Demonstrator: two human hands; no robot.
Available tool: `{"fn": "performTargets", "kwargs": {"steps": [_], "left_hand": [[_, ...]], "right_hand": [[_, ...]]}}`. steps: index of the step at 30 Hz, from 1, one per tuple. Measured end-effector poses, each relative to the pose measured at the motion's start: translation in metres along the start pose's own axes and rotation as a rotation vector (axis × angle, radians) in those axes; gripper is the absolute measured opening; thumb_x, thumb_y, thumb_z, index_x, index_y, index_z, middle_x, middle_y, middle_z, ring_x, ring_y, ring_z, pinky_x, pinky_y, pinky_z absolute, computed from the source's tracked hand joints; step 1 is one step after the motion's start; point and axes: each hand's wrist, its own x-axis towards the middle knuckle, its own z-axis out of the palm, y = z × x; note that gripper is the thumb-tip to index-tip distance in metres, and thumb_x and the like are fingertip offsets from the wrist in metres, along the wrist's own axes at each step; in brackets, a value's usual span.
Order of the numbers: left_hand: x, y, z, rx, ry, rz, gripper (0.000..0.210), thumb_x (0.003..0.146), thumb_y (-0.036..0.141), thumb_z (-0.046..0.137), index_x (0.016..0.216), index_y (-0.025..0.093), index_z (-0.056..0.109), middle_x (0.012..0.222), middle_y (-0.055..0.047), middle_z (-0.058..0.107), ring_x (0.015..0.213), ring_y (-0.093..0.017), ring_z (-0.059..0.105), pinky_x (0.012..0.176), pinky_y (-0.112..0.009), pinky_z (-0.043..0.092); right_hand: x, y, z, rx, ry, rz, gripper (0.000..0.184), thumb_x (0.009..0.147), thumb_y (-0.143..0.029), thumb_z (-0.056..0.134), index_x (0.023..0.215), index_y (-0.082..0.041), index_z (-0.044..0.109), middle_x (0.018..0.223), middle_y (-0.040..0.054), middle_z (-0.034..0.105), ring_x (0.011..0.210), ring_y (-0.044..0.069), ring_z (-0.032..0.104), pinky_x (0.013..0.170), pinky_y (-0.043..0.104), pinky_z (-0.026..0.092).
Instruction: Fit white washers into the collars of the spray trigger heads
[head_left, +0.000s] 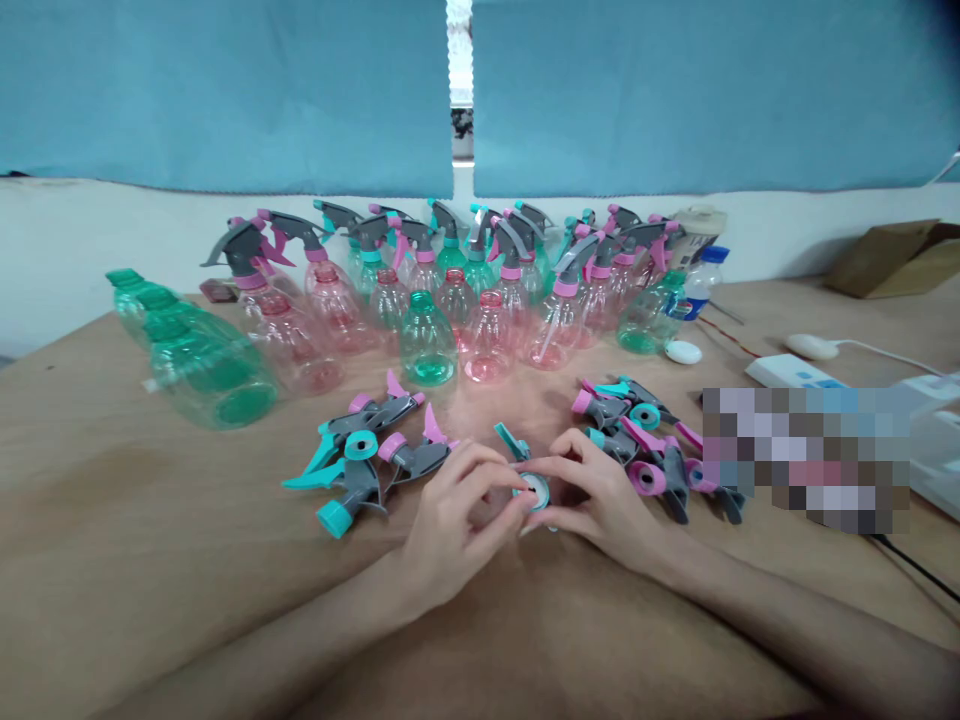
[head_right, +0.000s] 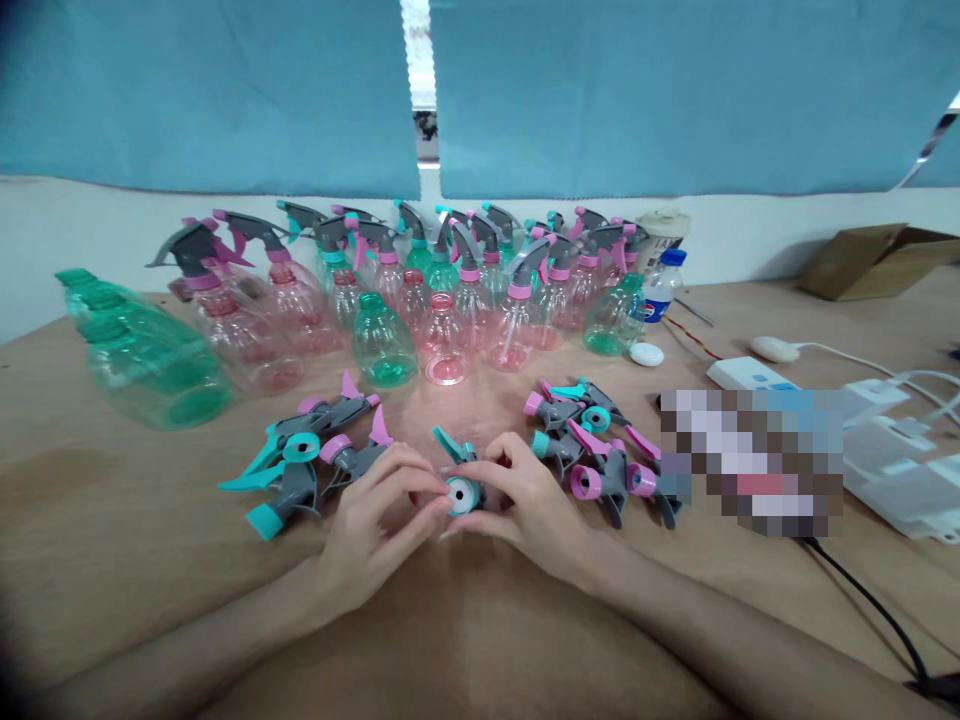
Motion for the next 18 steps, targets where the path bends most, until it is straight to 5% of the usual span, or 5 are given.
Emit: {"fn": "performTargets", "kwargs": {"steps": [3,7,18], "left_hand": [[-0.001,0.0018,-0.0011,0.068,-0.059,0.176,0.011,0.087,0.022,0.056,0.095,0.019,0.062,0.094,-0.005,0.066,0.088,-0.019,0.056,0.084,-0.037,0.046],[-0.0019,0.0014,-0.0001,0.215,-0.101,0.22,0.016,0.086,0.028,0.056,0.098,0.02,0.062,0.1,-0.005,0.069,0.09,-0.021,0.057,0.087,-0.04,0.044],[-0.002,0.0,0.0032,0.331,-0.159,0.27,0.014,0.085,0.029,0.058,0.094,0.018,0.06,0.097,-0.005,0.068,0.089,-0.021,0.056,0.085,-0.038,0.045]], "right_hand": [[0.0003,0.002,-0.0008,-0.043,0.07,-0.004,0.033,0.08,-0.042,0.066,0.108,-0.025,0.066,0.099,0.0076,0.05,0.089,0.022,0.056,0.076,0.039,0.053],[0.0019,0.0031,-0.0008,-0.064,0.1,-0.024,0.034,0.077,-0.041,0.069,0.108,-0.027,0.066,0.123,0.0113,0.046,0.119,0.03,0.045,0.094,0.051,0.046],[0.0015,0.0027,-0.0017,-0.038,0.111,-0.045,0.03,0.08,-0.041,0.066,0.105,-0.025,0.066,0.12,0.0119,0.052,0.114,0.029,0.051,0.092,0.05,0.048]]}}
